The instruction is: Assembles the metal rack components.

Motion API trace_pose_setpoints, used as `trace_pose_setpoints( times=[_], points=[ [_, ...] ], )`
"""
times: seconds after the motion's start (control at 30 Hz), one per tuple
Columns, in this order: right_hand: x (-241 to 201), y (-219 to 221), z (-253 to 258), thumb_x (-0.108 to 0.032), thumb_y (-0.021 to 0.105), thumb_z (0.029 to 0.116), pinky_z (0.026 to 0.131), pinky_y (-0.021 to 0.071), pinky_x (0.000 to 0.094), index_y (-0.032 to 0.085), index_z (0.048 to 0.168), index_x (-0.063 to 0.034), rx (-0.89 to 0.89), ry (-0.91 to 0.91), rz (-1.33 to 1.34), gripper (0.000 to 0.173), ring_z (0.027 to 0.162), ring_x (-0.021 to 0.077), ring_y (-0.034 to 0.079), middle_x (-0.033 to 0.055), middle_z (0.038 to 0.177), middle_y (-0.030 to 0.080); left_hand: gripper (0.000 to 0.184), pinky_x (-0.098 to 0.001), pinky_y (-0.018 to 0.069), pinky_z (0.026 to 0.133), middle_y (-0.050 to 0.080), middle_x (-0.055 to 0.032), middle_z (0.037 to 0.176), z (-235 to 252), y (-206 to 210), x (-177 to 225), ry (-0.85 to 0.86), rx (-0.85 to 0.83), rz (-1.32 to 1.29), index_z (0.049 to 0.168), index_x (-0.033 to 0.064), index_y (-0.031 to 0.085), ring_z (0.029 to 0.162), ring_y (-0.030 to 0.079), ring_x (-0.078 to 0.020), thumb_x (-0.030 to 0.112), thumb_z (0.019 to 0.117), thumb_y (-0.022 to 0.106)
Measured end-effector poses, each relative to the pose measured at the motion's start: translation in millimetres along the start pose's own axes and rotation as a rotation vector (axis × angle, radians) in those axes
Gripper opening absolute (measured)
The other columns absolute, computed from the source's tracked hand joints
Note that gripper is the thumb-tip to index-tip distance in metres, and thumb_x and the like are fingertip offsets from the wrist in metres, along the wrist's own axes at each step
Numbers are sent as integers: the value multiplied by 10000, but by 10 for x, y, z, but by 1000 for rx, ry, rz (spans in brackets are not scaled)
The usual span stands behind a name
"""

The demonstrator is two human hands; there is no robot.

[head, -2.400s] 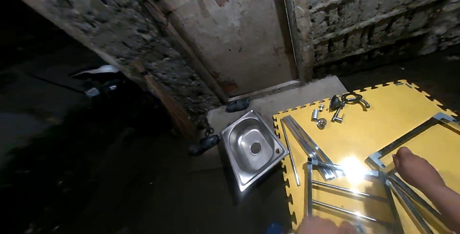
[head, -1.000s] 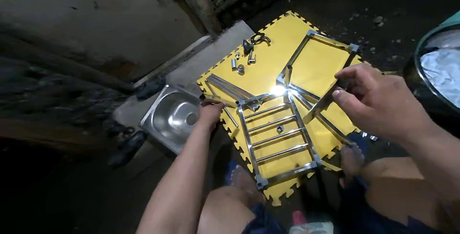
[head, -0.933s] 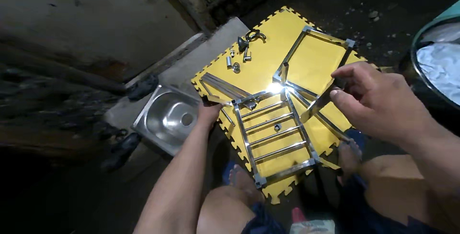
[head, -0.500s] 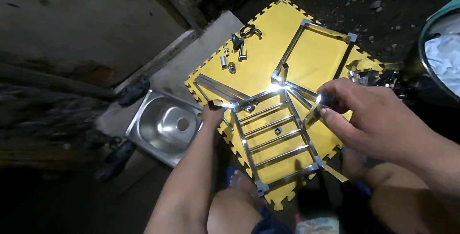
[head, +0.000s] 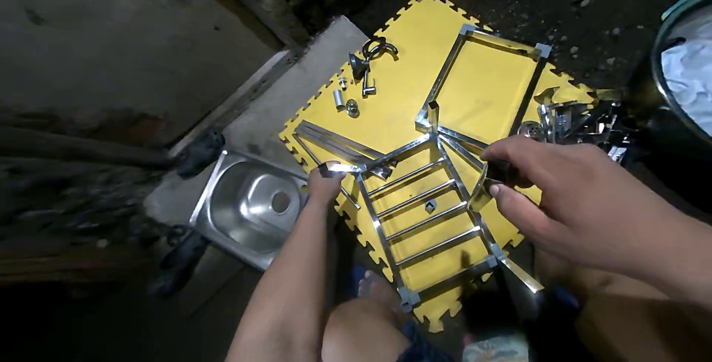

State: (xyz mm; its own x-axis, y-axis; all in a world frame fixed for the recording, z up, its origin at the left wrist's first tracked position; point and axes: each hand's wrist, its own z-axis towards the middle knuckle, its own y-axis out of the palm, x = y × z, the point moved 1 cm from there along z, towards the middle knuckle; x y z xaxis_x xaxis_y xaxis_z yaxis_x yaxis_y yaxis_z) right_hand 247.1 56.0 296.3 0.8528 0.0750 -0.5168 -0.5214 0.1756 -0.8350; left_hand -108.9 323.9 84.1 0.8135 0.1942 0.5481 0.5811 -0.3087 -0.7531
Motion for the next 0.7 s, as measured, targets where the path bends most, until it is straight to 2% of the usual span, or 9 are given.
trace_pose_setpoints(
  times=[0.2, 0.33, 0.4, 0.5, 0.6, 0.7],
  points=[
    [11, 26, -10, -375, 435, 986, 562, 533, 307, 640, 1172, -200, -25, -5, -8, 327, 708, 42, 633, -95, 830, 643, 432, -547, 580, 878, 705, -171, 1168, 136, -48, -58, -15, -52, -50, 1257, 108, 680, 1030, 698, -306, 144, 845, 807],
    [44, 51, -21, -373, 441, 995, 591, 554, 326, 648, 1204, -185, -44, -11, 3, 349, 745, 59, 650, -76, 880, 664, 419, -531, 585, 896, 722, -156, 1121, 323, -191, -14, -28, -78, 37, 1210, 76, 695, 1006, 710, -286, 189, 832, 836],
    [82, 66, -39, -372, 438, 998, 600, 559, 342, 653, 1229, -187, -65, -7, 9, 367, 761, 71, 658, -65, 908, 678, 385, -563, 553, 939, 719, -175, 1125, 326, -244, 106, 17, -116, 171, 1195, 52, 696, 1040, 698, -314, 215, 869, 821],
    [123, 95, -64, -382, 443, 1003, 611, 573, 357, 652, 1248, -192, -94, -10, 3, 374, 781, 82, 673, -59, 936, 694, 351, -627, 528, 938, 716, -178, 1145, 309, -278, 117, 128, -154, 311, 1199, 104, 712, 1068, 685, -346, 224, 883, 807],
    [126, 124, -28, -387, 444, 994, 625, 581, 357, 656, 1247, -188, -95, -26, -4, 385, 800, 84, 681, -56, 953, 701, 354, -587, 555, 938, 730, -132, 1146, 346, -301, 56, 138, -167, 271, 1211, 143, 716, 1055, 704, -296, 225, 881, 815],
    [92, 136, 0, -373, 454, 991, 592, 568, 365, 658, 1228, -174, -106, -40, -3, 370, 760, 109, 674, -37, 915, 689, 351, -550, 573, 912, 733, -142, 1119, 285, -300, 99, 117, -174, 184, 1193, 109, 716, 1012, 714, -283, 161, 864, 826]
  ],
)
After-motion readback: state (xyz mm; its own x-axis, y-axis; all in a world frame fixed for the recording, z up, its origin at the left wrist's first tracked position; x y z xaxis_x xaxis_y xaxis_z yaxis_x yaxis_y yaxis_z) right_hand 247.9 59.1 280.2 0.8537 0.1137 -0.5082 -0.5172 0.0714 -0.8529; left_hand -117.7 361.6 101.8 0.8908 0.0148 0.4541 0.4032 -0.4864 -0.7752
